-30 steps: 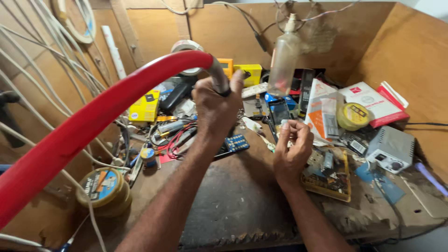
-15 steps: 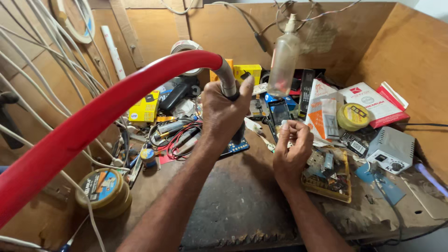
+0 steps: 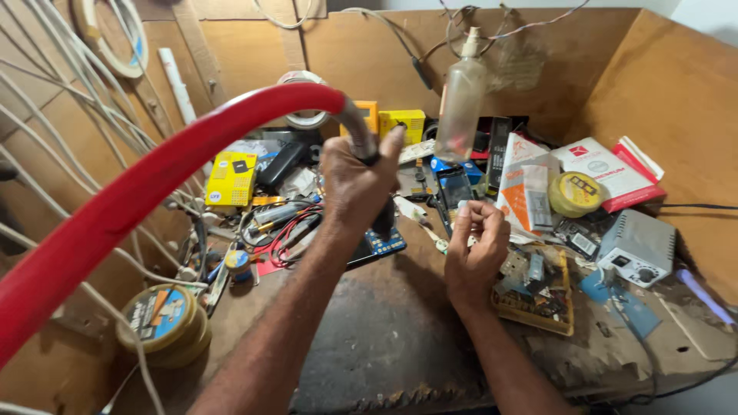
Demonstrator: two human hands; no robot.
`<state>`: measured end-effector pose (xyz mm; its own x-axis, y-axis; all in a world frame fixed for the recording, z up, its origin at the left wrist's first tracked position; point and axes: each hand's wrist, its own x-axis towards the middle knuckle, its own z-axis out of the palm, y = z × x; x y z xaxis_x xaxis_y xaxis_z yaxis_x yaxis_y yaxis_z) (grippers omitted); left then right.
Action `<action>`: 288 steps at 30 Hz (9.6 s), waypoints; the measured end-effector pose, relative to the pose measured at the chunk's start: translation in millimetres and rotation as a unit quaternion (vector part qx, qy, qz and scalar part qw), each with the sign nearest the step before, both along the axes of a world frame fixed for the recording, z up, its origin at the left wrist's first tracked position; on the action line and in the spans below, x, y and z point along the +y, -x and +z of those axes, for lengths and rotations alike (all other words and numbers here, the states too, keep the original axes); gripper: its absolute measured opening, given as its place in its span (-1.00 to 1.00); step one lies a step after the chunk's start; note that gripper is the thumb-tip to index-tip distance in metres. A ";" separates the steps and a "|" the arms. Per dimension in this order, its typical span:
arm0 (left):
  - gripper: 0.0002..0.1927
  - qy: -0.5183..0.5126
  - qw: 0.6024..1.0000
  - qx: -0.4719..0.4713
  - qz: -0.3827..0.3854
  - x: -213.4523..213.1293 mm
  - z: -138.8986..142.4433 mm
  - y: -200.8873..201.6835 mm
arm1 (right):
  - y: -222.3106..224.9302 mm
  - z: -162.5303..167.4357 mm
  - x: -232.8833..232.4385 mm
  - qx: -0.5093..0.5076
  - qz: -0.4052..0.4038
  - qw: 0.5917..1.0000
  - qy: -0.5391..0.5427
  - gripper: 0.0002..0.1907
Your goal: The person uses a hot air gun to apply heat to a small electronic component held in the left hand. After heating, the person sets the gun down and uses a small tool to adjust or remove a part on the component.
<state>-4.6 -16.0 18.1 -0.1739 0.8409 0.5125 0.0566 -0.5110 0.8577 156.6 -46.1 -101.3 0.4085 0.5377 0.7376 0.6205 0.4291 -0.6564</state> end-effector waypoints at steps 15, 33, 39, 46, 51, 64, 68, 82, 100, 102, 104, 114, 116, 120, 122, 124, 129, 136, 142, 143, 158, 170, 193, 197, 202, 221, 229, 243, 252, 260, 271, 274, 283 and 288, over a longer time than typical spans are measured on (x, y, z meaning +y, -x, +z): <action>-0.54 -0.081 0.986 0.024 0.143 10.4 -6.2 1.2 | -0.4 0.0 -1.5 0.002 0.001 1.000 -0.009 -0.82; -0.59 -0.073 0.993 0.006 0.097 5.0 -0.3 4.5 | 1.1 1.7 -1.1 -0.003 -0.020 1.000 -0.001 -0.83; -0.61 -0.066 0.998 -0.016 0.014 0.7 -2.5 5.6 | 0.8 2.6 -1.0 -0.005 -0.005 1.000 0.006 -0.84; -0.62 -0.047 0.998 -0.033 -0.001 2.7 1.7 3.6 | 1.8 3.9 -4.1 0.003 0.003 1.000 0.016 -0.82; -0.62 -0.064 0.992 0.020 0.104 2.0 1.0 3.4 | 1.7 3.6 -3.0 -0.002 -0.007 1.000 -0.005 -0.81; -0.54 -0.094 0.994 -0.045 -0.019 4.0 -7.1 3.0 | 1.1 2.1 -2.9 0.010 0.010 1.000 0.010 -0.81; -0.61 -0.072 0.997 -0.028 0.026 3.4 -6.4 2.8 | -0.1 2.4 -2.6 -0.009 0.000 1.000 -0.001 -0.82; -0.57 -0.079 0.994 0.026 0.073 -6.5 3.3 9.6 | 0.6 3.6 -3.8 0.002 0.008 1.000 0.009 -0.81; -0.59 -0.064 0.997 0.016 0.045 -8.3 0.0 10.3 | -0.3 2.0 -2.7 -0.029 0.005 0.999 -0.020 -0.84; -0.59 -0.075 0.994 0.006 0.083 -8.4 2.0 10.6 | 0.2 2.0 -2.8 -0.025 -0.003 1.000 -0.008 -0.85; -0.59 -0.062 0.997 0.005 0.037 -8.3 3.8 10.2 | 0.3 2.2 -2.8 -0.002 0.008 1.000 0.001 -0.83; -0.63 -0.042 0.999 0.015 0.030 -6.1 2.3 9.7 | 0.7 3.4 -3.3 -0.019 -0.001 1.000 -0.009 -0.85; -0.61 -0.100 0.991 0.033 0.083 -4.3 2.7 10.4 | 1.2 3.2 -2.3 -0.023 0.002 1.000 -0.015 -0.85; -0.58 -0.067 0.996 0.034 0.054 -4.7 3.0 8.5 | 0.1 2.1 -2.5 -0.001 0.011 1.000 0.006 -0.84; -0.60 -0.046 0.997 0.030 0.048 -5.9 3.4 6.7 | 0.0 1.3 -2.8 -0.012 0.006 1.000 -0.005 -0.84; -0.57 -0.037 0.996 0.035 0.067 -6.0 4.7 5.6 | -0.1 1.2 -1.9 -0.011 0.008 1.000 -0.009 -0.84; -0.64 -0.005 1.000 0.020 -0.018 -4.9 5.3 6.0 | 0.3 0.4 -1.0 -0.019 -0.007 1.000 -0.007 -0.83; -0.58 -0.050 0.998 0.010 0.026 -4.8 -0.7 1.2 | -0.6 0.8 -1.2 -0.001 0.001 1.000 -0.001 -0.82; -0.58 -0.035 0.999 -0.007 0.034 -4.5 1.4 0.8 | 0.6 3.6 -3.3 0.004 0.006 1.000 0.003 -0.81; -0.59 -0.019 1.000 -0.005 0.003 -4.1 1.6 1.1 | 0.5 4.1 -3.5 0.012 0.006 1.000 0.008 -0.81; -0.62 -0.056 0.997 -0.034 0.041 -1.2 -2.1 -6.8 | 0.3 2.4 -1.8 0.019 0.009 1.000 0.011 -0.79; -0.60 -0.030 0.999 -0.031 0.030 -12.3 -2.8 -5.1 | -0.3 1.0 -2.4 -0.011 -0.006 1.000 -0.004 -0.82; -0.57 -0.053 0.996 -0.029 0.059 -13.1 2.6 2.9 | -0.4 2.0 -3.2 -0.021 0.000 1.000 -0.003 -0.83; -0.60 -0.035 0.998 -0.033 0.026 -14.6 2.1 3.2 | -0.2 1.6 -1.8 -0.023 0.007 1.000 -0.009 -0.83; -0.56 -0.057 0.994 -0.020 0.089 -12.1 2.5 6.8 | -1.0 -0.1 -0.6 -0.032 -0.004 0.999 -0.022 -0.84; -0.60 -0.034 0.998 0.004 0.058 -16.7 7.4 4.8 | -0.5 2.3 -2.8 -0.030 -0.001 0.999 -0.020 -0.85; -0.63 -0.048 0.998 -0.017 0.041 -14.3 4.6 3.2 | 1.1 2.9 -2.1 -0.018 -0.002 1.000 -0.020 -0.84; -0.60 -0.051 0.998 -0.018 -0.019 -10.4 1.8 4.4 | 0.6 2.2 -2.9 -0.019 -0.005 1.000 -0.007 -0.85; -0.64 -0.050 0.997 -0.048 -0.016 -5.4 0.8 0.8 | 0.7 3.1 -2.8 -0.014 -0.003 1.000 -0.008 -0.83; -0.60 -0.038 0.998 -0.024 0.047 -4.1 -2.5 0.2 | 0.3 4.5 -5.5 -0.001 0.014 1.000 -0.002 -0.83; -0.61 -0.045 0.997 -0.041 0.046 -1.6 -2.5 4.6 | -0.6 1.9 -4.3 -0.022 0.006 1.000 -0.002 -0.83; -0.58 -0.067 0.994 -0.003 0.089 -4.6 0.5 7.0 | -0.7 1.4 -2.6 -0.020 -0.002 1.000 -0.007 -0.83; -0.60 -0.054 0.995 0.014 0.082 -5.9 3.0 5.3 | 0.2 1.6 -1.6 -0.004 -0.001 1.000 -0.005 -0.83; -0.60 -0.046 0.998 -0.031 0.005 -3.4 1.4 0.1 | 0.9 2.4 -3.2 -0.006 0.008 1.000 -0.006 -0.83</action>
